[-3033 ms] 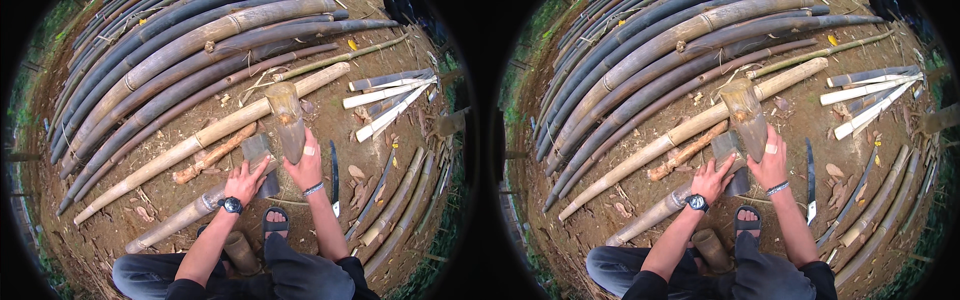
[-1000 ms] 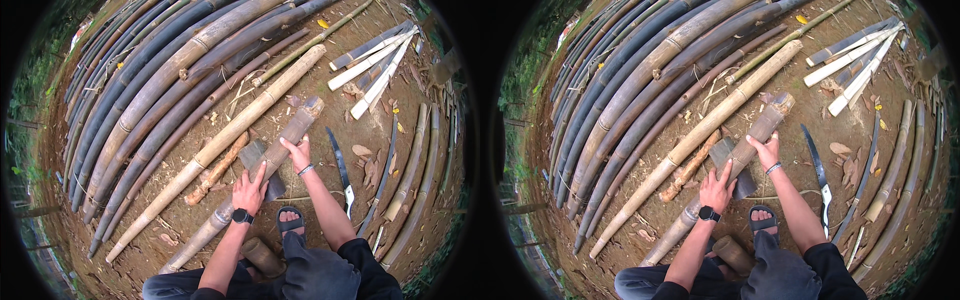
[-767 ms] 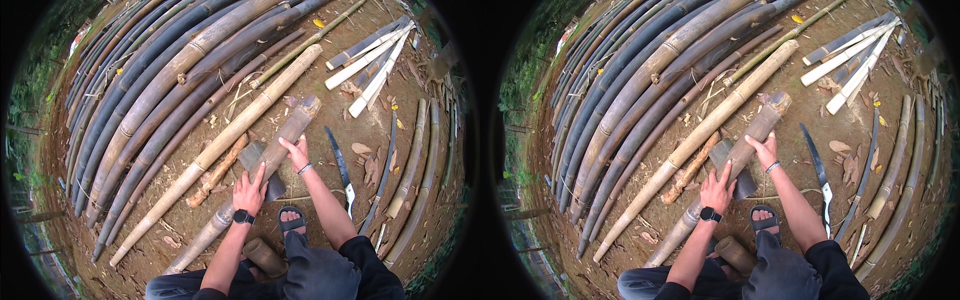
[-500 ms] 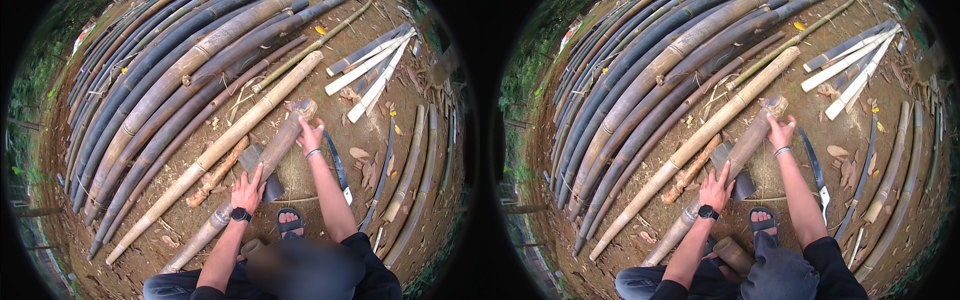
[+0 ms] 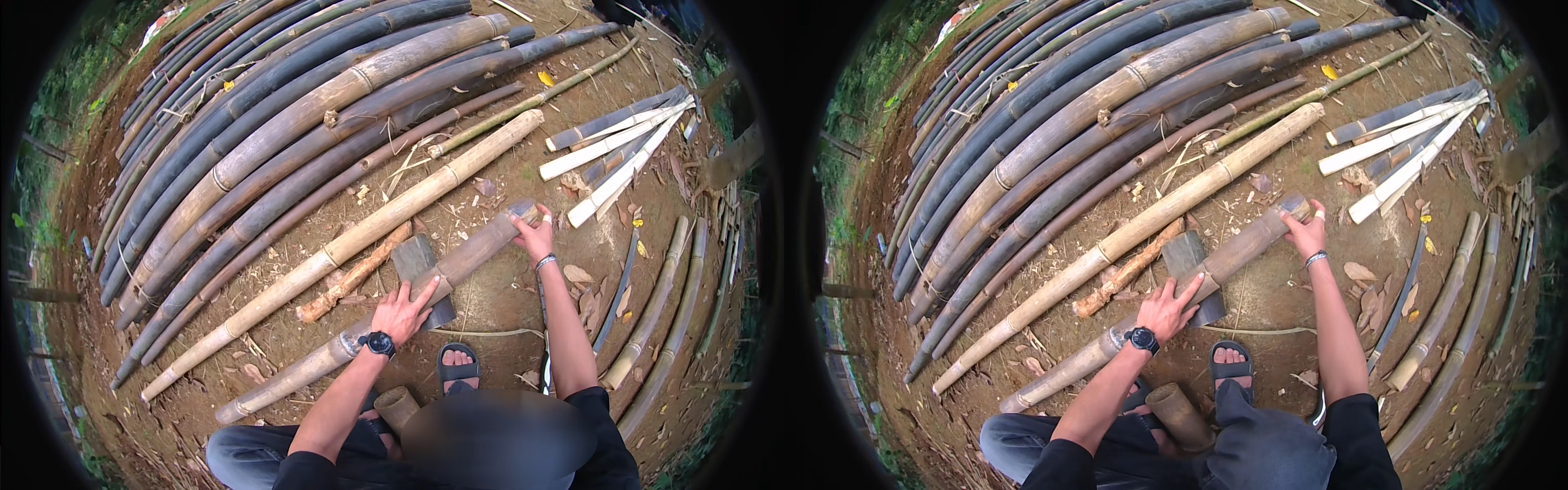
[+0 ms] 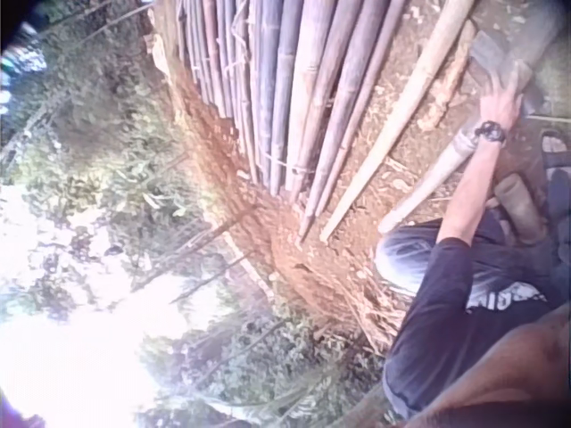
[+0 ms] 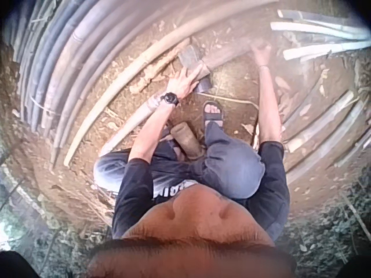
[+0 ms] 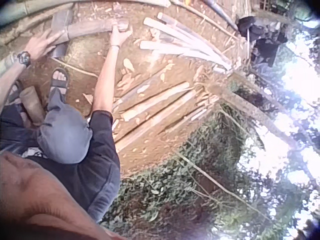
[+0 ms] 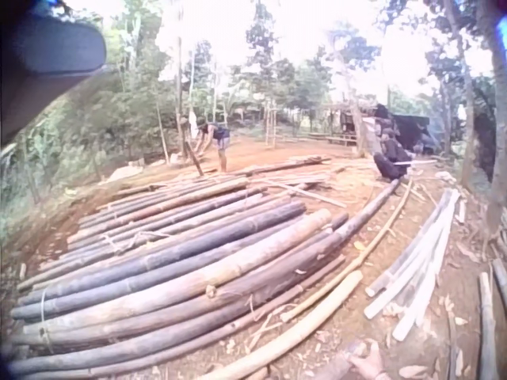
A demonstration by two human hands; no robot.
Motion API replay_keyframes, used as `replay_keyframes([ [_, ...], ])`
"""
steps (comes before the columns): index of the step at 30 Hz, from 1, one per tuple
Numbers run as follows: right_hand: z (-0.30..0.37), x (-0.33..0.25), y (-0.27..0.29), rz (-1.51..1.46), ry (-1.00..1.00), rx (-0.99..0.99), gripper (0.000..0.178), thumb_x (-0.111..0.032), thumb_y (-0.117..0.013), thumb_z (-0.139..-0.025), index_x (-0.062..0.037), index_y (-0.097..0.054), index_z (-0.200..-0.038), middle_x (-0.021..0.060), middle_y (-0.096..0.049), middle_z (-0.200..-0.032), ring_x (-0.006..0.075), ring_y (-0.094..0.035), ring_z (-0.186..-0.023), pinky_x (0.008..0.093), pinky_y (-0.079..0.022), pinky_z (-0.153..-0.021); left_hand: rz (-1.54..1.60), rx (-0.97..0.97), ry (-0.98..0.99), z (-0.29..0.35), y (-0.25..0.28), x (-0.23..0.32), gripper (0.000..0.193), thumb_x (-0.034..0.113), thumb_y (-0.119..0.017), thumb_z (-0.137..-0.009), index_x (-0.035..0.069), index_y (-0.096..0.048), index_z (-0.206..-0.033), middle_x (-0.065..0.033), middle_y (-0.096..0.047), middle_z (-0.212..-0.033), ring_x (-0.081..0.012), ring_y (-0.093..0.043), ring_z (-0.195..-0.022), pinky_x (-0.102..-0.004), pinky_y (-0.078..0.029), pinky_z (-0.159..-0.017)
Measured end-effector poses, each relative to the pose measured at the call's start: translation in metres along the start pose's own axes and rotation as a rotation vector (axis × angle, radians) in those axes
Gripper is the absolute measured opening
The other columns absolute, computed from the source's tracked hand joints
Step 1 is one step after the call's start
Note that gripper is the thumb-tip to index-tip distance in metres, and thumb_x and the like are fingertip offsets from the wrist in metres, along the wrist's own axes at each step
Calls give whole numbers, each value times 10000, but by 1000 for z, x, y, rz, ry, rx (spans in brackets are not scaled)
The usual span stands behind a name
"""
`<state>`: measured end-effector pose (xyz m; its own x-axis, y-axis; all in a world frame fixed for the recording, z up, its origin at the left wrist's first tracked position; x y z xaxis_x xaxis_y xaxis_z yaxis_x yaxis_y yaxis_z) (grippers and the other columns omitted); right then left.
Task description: The person saws through a bamboo pole using a handheld saw, eventually cutting a piece off and setting it aside, then moves other bamboo poles around.
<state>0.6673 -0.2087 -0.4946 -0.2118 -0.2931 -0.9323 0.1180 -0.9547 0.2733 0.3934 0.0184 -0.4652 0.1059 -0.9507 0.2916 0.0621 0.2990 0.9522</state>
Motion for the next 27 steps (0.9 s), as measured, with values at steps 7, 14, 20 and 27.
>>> replay_keyframes([
  [7, 52, -122, -85, 1223, 1090, -366, 929, -466, -864, -632, -131, -469, -1403, 233, -485, -1399, 334, -389, -1389, 417, -307, -1159, 38, -16, 21, 5, 0, -14, 708, 397, -636, -922, 396, -287, -1538, -212, -542, -1281, -383, -654, -972, -435, -577, -785],
  [14, 49, -47, -144, 1618, 968, -1185, 662, -468, -849, -592, -76, -611, -1069, 134, -715, -900, 326, -711, -847, 430, -547, -815, 123, -171, 316, 26, -1, -46, 1011, 502, -732, -822, 216, -142, -1591, -251, -480, -1388, -428, -594, -1137, -462, -553, -916],
  [20, 90, -43, -125, 1582, 891, -1262, 612, -391, -850, -604, -54, -606, -1053, 147, -690, -909, 333, -703, -833, 420, -562, -735, 3, -417, 303, 112, 3, -97, 1073, 660, -737, -704, 34, -347, -1483, -230, -581, -1235, -398, -561, -1176, -515, -386, -1060],
  [27, 90, -33, -118, 1466, 929, -1276, 628, -380, -848, -572, -58, -612, -1057, 137, -684, -925, 328, -694, -851, 420, -557, -729, 202, -300, 277, 141, -29, -112, 646, 520, -777, -709, 40, -591, -1100, -187, -688, -895, -350, -695, -769, -441, -565, -681],
])
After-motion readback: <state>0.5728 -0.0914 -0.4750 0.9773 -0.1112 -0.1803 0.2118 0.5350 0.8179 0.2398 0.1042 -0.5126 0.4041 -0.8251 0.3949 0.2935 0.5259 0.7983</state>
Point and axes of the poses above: each hand's wrist, its own z-axis away from the middle knuckle, its own y-axis out of the back of the hand, x = y × z, the point moved 9 cm from there along -z, towards the middle knuckle
